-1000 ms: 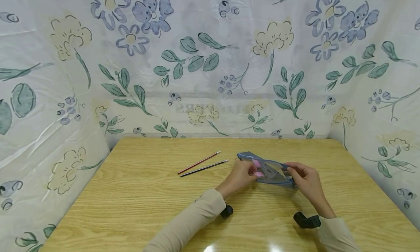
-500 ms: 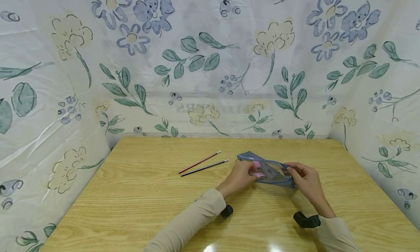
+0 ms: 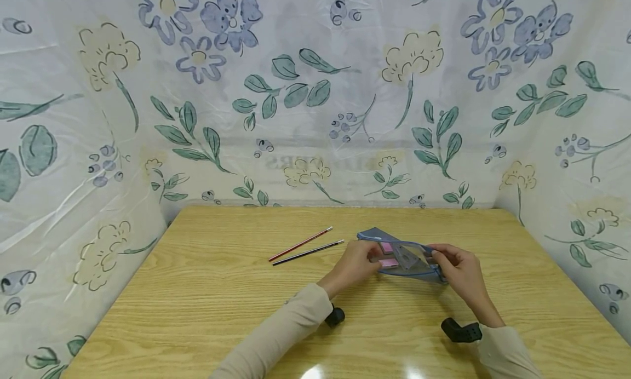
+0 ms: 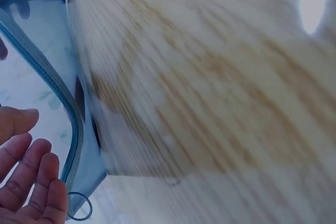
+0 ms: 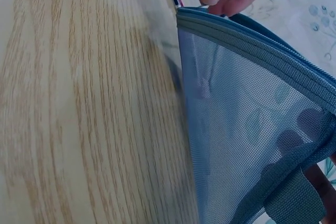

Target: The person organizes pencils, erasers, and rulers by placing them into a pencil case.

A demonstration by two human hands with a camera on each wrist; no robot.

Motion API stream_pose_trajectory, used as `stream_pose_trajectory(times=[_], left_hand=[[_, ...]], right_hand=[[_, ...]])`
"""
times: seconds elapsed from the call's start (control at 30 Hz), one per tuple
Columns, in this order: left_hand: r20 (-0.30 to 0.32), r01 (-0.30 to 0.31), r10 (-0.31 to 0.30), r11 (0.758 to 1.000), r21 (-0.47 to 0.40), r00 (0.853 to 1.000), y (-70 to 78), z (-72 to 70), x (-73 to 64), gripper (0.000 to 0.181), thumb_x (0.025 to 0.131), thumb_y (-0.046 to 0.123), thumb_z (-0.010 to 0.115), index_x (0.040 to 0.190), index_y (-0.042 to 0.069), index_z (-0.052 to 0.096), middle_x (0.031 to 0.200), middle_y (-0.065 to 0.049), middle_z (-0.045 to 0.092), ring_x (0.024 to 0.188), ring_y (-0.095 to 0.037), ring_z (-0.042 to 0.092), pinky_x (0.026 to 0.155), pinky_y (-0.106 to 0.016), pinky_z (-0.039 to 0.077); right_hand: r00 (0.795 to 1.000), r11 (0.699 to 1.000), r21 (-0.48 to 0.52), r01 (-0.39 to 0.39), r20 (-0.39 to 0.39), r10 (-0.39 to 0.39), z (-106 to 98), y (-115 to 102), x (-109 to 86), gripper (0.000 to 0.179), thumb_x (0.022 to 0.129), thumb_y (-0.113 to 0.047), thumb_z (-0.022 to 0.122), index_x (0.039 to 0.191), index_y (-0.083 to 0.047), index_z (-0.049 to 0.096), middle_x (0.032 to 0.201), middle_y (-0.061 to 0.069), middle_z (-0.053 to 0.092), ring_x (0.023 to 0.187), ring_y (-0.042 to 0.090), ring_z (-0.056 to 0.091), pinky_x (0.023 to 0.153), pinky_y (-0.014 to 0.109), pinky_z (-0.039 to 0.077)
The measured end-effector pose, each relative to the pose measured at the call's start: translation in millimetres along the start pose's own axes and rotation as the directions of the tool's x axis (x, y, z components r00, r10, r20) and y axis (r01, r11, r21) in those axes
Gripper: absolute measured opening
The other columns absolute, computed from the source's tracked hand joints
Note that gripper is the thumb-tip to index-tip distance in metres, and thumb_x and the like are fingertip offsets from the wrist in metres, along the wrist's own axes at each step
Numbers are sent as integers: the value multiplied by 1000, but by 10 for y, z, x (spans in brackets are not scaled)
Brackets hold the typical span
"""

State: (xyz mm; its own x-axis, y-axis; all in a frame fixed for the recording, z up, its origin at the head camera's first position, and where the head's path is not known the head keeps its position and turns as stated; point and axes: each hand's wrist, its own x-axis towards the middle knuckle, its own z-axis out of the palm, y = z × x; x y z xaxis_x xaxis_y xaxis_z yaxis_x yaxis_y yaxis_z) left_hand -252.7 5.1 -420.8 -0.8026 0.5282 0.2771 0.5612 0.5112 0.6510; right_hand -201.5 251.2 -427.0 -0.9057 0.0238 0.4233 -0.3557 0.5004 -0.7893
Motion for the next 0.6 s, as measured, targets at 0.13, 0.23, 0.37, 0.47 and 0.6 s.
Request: stream_pose_trajectory(times=[0.13, 0.23, 0.37, 0.47, 0.6], left_hand=[[-3, -11, 10, 1000, -27, 1000, -7, -26, -14, 11, 84, 1, 72, 95, 0, 69, 94, -12, 68, 86, -22, 63, 73, -23, 49], [-5, -20, 20, 999, -39, 1000, 1, -62, -33, 12, 85, 0, 71, 97, -1, 69, 97, -13, 68, 87, -24, 64, 74, -23, 49], [-9, -36, 36, 999, -39, 999, 4, -110, -69, 14, 85, 1, 71, 99, -3, 69, 98, -14, 68, 87, -26, 64, 74, -24, 49], [-14, -41, 41, 999, -19, 999, -23, -132, -93, 15, 86, 2, 70, 100, -3, 69, 98, -15, 68, 87, -26, 64, 74, -24, 49], [-21, -22, 22, 1000, -4, 1000, -55, -165, -119, 16, 86, 2, 69, 101, -2, 69, 97, -13, 68, 86, -22, 63, 75, -26, 49]], right_hand=[[1000, 1000, 0, -1, -6, 1, 4, -22, -2, 19, 97, -6, 58, 110, 2, 69, 54, 2, 50, 39, 6, 30, 36, 27, 30], [1000, 1000, -12, 9, -6, -10, -8, -215, -23, 19, 96, 0, 57, 109, 7, 68, 56, 4, 52, 41, 5, 31, 36, 27, 30], [1000, 1000, -18, 19, -3, -19, -28, -460, -57, 18, 95, 4, 56, 107, 12, 67, 58, 7, 54, 41, 4, 31, 37, 27, 30], [1000, 1000, -19, 7, -11, -7, -16, -373, -49, 18, 95, 3, 56, 108, 10, 67, 62, 9, 58, 41, 2, 31, 37, 27, 30], [999, 999, -20, -28, -22, 27, 4, -156, -21, 20, 97, -2, 57, 111, 6, 68, 79, 14, 67, 43, 5, 37, 38, 27, 34]])
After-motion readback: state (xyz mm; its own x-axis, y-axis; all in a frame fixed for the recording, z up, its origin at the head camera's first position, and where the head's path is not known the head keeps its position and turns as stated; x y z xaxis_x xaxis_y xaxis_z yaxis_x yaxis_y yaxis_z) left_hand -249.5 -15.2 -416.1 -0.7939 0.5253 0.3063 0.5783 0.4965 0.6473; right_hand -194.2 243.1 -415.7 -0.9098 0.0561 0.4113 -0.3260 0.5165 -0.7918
